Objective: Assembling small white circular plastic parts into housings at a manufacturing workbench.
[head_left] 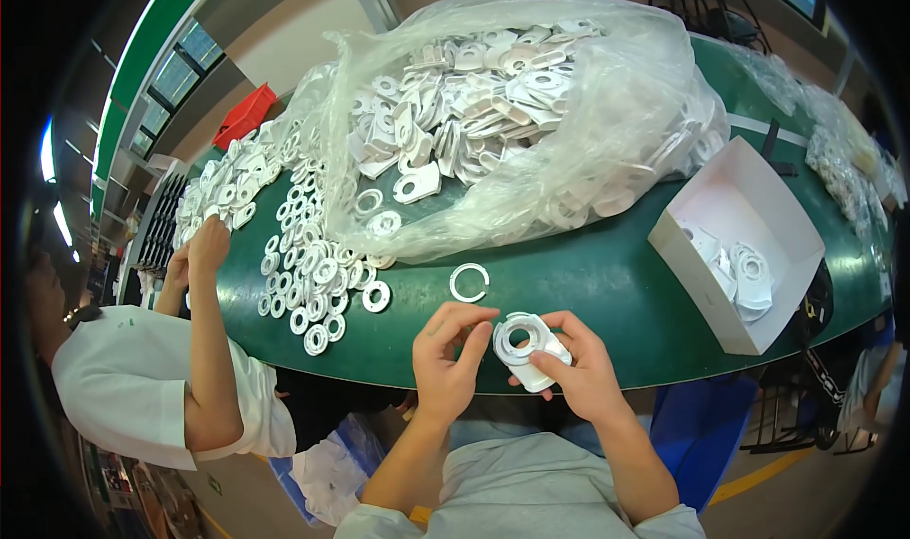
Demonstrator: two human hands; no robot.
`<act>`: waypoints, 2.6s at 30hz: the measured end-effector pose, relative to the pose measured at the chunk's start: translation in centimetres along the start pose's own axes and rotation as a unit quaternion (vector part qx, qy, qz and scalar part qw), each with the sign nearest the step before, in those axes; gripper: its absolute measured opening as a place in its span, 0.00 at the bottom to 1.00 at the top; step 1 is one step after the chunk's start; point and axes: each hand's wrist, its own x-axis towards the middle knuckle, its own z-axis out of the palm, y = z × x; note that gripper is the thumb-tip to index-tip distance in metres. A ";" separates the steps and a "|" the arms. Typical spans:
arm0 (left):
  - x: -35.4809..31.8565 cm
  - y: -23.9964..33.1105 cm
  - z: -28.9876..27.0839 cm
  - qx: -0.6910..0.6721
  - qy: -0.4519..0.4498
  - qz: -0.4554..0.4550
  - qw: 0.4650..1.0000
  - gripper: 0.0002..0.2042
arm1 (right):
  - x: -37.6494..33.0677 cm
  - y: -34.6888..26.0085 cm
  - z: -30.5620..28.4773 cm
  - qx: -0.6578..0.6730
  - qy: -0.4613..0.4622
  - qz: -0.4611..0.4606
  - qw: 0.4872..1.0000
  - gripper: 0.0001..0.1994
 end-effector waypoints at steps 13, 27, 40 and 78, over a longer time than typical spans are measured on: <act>-1.9 -0.7 0.2 -0.158 -0.025 -0.092 0.983 0.10 | -0.3 -0.1 -0.2 0.000 -0.002 0.000 1.000 0.13; -2.1 -0.7 1.3 -0.168 0.006 -0.116 0.979 0.08 | -0.5 1.0 0.7 -0.058 0.036 -0.066 0.995 0.11; -0.8 0.9 -0.6 -0.042 -0.094 0.028 0.994 0.12 | -0.2 1.6 1.1 -0.161 0.042 -0.127 0.978 0.08; 18.6 -6.9 -8.3 0.559 -0.016 0.147 0.816 0.06 | -7.6 -14.9 -12.6 -0.574 0.485 -0.240 0.614 0.17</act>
